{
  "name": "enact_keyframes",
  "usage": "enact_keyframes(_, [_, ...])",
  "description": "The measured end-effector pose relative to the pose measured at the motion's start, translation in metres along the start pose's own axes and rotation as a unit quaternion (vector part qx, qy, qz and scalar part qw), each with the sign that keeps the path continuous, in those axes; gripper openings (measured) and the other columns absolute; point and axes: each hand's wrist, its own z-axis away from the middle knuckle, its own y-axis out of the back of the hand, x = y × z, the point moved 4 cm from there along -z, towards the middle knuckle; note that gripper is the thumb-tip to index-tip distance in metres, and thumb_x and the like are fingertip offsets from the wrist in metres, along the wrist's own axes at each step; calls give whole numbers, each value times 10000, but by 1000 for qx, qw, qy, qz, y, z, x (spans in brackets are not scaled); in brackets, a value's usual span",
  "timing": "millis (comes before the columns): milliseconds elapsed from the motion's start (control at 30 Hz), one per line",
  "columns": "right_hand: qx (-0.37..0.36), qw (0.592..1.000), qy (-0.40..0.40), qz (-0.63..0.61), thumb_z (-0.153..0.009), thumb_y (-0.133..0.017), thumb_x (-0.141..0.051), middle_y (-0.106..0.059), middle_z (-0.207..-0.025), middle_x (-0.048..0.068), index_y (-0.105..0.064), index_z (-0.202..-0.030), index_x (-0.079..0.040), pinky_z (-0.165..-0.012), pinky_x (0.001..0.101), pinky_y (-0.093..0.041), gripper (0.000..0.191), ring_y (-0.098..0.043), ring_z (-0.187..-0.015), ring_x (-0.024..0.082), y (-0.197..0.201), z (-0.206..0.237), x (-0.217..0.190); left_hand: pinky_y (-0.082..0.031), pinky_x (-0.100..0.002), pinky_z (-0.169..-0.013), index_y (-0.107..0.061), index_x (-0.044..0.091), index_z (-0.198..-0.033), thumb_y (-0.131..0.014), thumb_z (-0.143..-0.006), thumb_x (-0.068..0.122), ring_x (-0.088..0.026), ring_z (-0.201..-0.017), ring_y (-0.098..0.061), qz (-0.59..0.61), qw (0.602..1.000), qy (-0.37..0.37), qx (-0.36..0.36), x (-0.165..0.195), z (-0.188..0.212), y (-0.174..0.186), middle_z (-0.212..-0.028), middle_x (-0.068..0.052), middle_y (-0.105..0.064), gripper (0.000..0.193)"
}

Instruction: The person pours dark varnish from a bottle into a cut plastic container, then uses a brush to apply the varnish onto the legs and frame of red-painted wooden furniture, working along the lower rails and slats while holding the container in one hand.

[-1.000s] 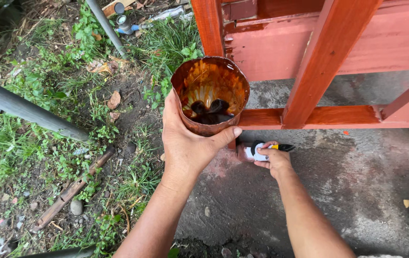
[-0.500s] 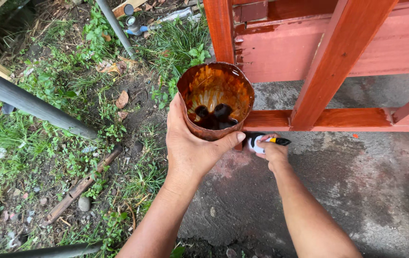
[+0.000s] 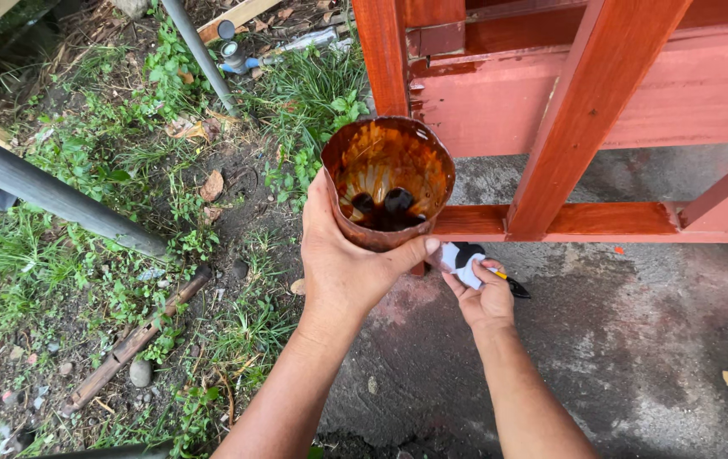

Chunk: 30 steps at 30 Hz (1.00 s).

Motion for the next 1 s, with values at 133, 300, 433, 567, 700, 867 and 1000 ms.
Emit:
enact_keyframes(133, [-9, 985, -40, -170, -989, -560, -97, -694, -1246, 130, -598, -1074, -121, -960, 555, -556, 96, -687, -1171, 348, -1, 1, 3, -515, -353, -1138, -411, -1, -1473, -997, -566, 196, -219, -1299, -625, 56, 998, 10, 6, -1, -5, -5, -1372, -111, -613, 1098])
enact_keyframes(300, [-2, 957, -99, -271, -992, -534, -177, -719, -1228, 168, -645, -1171, -47, -971, 529, -578, 247, -690, -1134, 365, -6, 3, 21, -510, -350, -1128, -406, -4, -1460, -1006, -559, 188, -218, -1285, -618, 49, 999, 10, 6, -4, -2, -5, -1360, -111, -602, 1099])
enact_keyframes(433, [-14, 983, -73, -165, -1006, -548, -109, -712, -1234, 129, -620, -1139, -98, -988, 537, -583, 152, -681, -1178, 342, -8, 2, 20, -506, -350, -1126, -398, 1, -1463, -1011, -556, 191, -214, -1288, -615, 48, 999, 17, -2, -10, 0, -1, -1368, -104, -600, 1111])
enact_keyframes(567, [27, 999, -7, -34, -959, -561, -37, -691, -1157, 77, -525, -996, -186, -942, 596, -584, 158, -690, -1137, 356, -12, -3, 4, -503, -349, -1135, -397, 8, -1466, -1008, -563, 195, -214, -1299, -605, 55, 998, 23, 3, -13, -1, 3, -1378, -100, -588, 1107])
enact_keyframes(700, [73, 991, 47, 101, -917, -666, 1, -655, -1103, 44, -528, -942, -188, -884, 562, -601, 235, -689, -1045, 279, -14, -10, -1, -493, -352, -1141, -394, 9, -1472, -1013, -554, 178, -217, -1311, -593, 48, 999, 9, 7, -11, -3, 6, -1387, -104, -575, 1120])
enact_keyframes(867, [34, 899, 251, 358, -886, -792, 89, -663, -1059, 103, -615, -947, -129, -814, 505, -575, 287, -651, -955, 265, -19, -7, 4, -497, -346, -1150, -399, 14, -1473, -1002, -549, 178, -210, -1311, -603, 60, 998, 32, -5, -10, -3, 9, -1386, -98, -590, 1115])
enact_keyframes(1000, [72, 940, 168, 288, -885, -776, 78, -648, -1030, 107, -616, -956, -121, -750, 556, -600, 265, -641, -917, 279, -5, -5, 12, -490, -348, -1148, -388, 9, -1480, -1002, -547, 190, -213, -1316, -595, 44, 999, 28, 8, -9, -4, 13, -1391, -103, -584, 1131])
